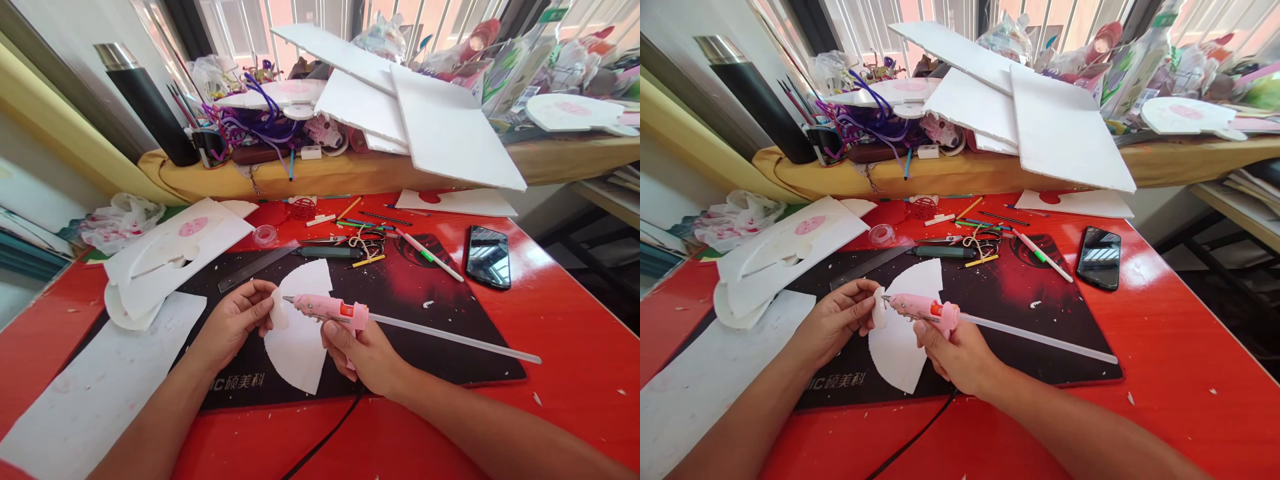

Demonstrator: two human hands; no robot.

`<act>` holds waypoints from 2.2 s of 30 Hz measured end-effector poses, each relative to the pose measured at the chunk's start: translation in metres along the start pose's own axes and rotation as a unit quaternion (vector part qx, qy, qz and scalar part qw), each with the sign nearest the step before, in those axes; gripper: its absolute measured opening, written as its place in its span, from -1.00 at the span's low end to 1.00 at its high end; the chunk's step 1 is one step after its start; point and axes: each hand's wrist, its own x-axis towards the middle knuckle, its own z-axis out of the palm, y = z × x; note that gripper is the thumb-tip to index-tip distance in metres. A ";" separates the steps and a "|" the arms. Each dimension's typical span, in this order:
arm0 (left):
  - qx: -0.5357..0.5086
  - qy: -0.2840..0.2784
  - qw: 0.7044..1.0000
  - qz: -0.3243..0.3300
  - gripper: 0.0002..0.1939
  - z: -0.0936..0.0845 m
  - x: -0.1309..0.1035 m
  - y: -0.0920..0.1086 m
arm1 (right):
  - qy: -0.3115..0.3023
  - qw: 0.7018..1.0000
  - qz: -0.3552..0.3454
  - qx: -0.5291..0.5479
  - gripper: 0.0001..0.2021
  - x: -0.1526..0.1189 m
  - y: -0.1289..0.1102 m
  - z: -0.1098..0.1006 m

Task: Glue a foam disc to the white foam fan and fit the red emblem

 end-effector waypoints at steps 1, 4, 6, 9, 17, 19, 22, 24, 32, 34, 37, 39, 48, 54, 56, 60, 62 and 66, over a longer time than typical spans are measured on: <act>0.000 0.000 1.000 0.000 -0.58 0.000 0.000 0.000 | -0.001 1.000 0.001 0.000 -0.45 0.000 -0.001 0.000; -0.001 -0.001 1.000 0.001 -0.58 0.000 0.000 0.000 | -0.011 1.000 0.001 -0.006 -0.44 0.000 -0.003 0.001; -0.002 -0.003 1.000 0.001 -0.58 0.000 0.000 0.000 | -0.014 1.000 0.002 -0.014 -0.43 0.000 -0.004 0.000; -0.001 -0.003 1.000 0.002 -0.58 0.000 0.000 0.000 | -0.012 0.999 0.008 -0.032 -0.40 0.000 -0.007 0.001; -0.001 -0.001 1.000 0.003 -0.58 0.000 0.000 0.000 | 0.026 0.997 0.016 -0.072 -0.36 0.000 -0.009 0.002; 0.000 -0.001 1.000 0.004 -0.58 0.000 0.000 0.000 | 0.031 0.996 0.015 -0.082 -0.36 0.000 -0.009 0.002; 0.002 0.000 1.000 0.004 -0.58 0.000 0.000 0.000 | 0.031 0.995 0.015 -0.091 -0.37 0.000 -0.010 0.002; 0.003 0.000 1.000 0.004 -0.58 0.000 0.000 0.000 | 0.031 0.995 0.017 -0.092 -0.37 -0.001 -0.011 0.003; 0.003 -0.001 1.000 0.004 -0.58 0.001 -0.001 0.001 | 0.026 0.994 0.019 -0.104 -0.35 -0.001 -0.013 0.004; 0.002 -0.001 1.000 0.004 -0.58 0.001 -0.001 0.001 | 0.026 0.994 0.020 -0.104 -0.35 -0.001 -0.013 0.004; 0.001 0.000 1.000 0.005 -0.59 0.001 -0.001 0.002 | 0.024 0.994 0.021 -0.101 -0.34 -0.001 -0.013 0.004; 0.001 -0.001 1.000 0.006 -0.60 0.001 -0.001 0.002 | 0.024 0.994 0.023 -0.102 -0.34 -0.002 -0.012 0.004; 0.003 -0.004 1.000 0.009 -0.60 0.001 -0.002 0.002 | 0.023 0.993 0.023 -0.111 -0.36 -0.003 -0.010 0.003; 0.001 -0.007 1.000 0.009 -0.61 0.000 -0.001 0.001 | 0.024 0.993 0.020 -0.116 -0.36 -0.002 -0.010 0.003; 0.001 -0.005 1.000 0.008 -0.61 0.000 -0.002 0.001 | 0.023 0.993 0.019 -0.117 -0.36 -0.002 -0.010 0.003; 0.000 -0.005 1.000 0.006 -0.62 0.000 -0.002 0.001 | 0.023 0.993 0.021 -0.116 -0.37 -0.002 -0.009 0.002; 0.000 -0.005 1.000 0.006 -0.62 0.000 -0.002 0.001 | 0.024 0.993 0.021 -0.115 -0.38 -0.002 -0.008 0.002; 0.002 -0.003 1.000 0.003 -0.62 0.001 -0.001 0.001 | 0.022 0.993 0.023 -0.110 -0.37 -0.002 -0.008 0.002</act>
